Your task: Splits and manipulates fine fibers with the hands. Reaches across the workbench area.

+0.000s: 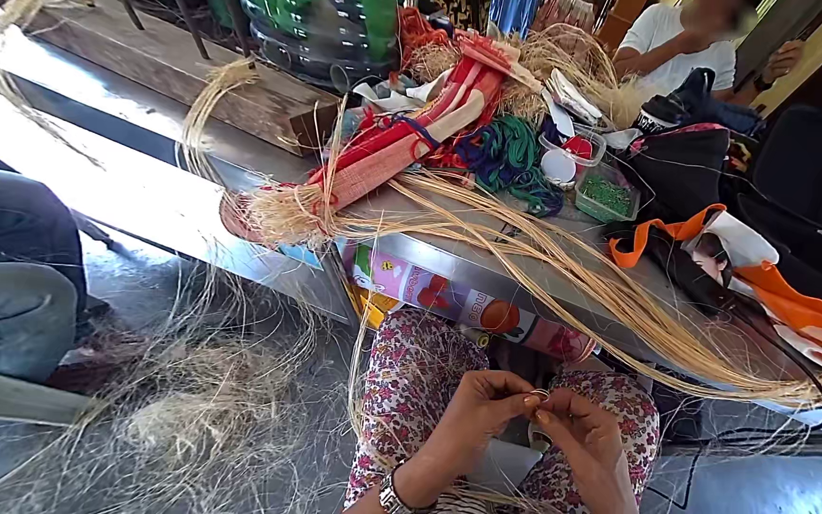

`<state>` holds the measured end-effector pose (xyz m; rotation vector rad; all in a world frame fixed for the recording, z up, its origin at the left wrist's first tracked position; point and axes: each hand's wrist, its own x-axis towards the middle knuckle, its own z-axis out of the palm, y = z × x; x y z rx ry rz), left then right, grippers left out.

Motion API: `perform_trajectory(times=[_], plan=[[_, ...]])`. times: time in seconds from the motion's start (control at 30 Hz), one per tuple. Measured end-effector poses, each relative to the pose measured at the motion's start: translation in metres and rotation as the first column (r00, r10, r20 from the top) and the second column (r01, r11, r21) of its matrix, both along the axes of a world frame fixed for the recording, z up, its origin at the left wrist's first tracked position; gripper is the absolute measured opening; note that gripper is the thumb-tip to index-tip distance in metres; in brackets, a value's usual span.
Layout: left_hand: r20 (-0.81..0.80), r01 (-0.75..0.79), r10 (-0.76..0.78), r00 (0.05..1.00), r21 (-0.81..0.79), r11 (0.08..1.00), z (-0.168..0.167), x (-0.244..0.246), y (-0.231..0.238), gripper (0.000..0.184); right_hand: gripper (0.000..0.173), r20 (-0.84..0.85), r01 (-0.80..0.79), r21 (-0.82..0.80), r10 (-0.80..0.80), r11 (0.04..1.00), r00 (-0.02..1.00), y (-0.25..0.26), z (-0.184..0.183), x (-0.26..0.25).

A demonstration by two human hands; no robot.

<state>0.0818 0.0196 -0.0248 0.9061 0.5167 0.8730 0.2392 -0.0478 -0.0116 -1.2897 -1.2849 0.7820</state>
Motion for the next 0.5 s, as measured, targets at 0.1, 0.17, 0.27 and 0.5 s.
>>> perform_trajectory(times=[0.1,0.17,0.27,0.5], plan=[[-0.019,0.006,-0.006,1.000,0.016,1.000,0.0001,0.0011,-0.0005,0.014,0.006,0.000,-0.004,-0.024,0.003,1.000,1.000,0.0007,0.0003,0.0010],[-0.031,0.004,-0.003,1.000,0.044,0.999,-0.0009,0.0019,-0.0006,0.013,0.006,-0.008,-0.020,-0.052,0.019,0.998,1.000,0.0005,0.0011,0.0019],[-0.054,-0.021,0.027,0.998,0.114,0.993,-0.0022,0.0030,-0.0016,0.012,0.007,-0.020,-0.034,-0.080,0.033,0.996,0.999,0.0002,0.0018,0.0029],[-0.088,-0.075,0.101,0.991,0.258,0.963,-0.0080,0.0059,0.0000,0.006,0.006,-0.058,-0.069,-0.030,0.067,0.997,0.996,0.0017,-0.0009,0.0056]])
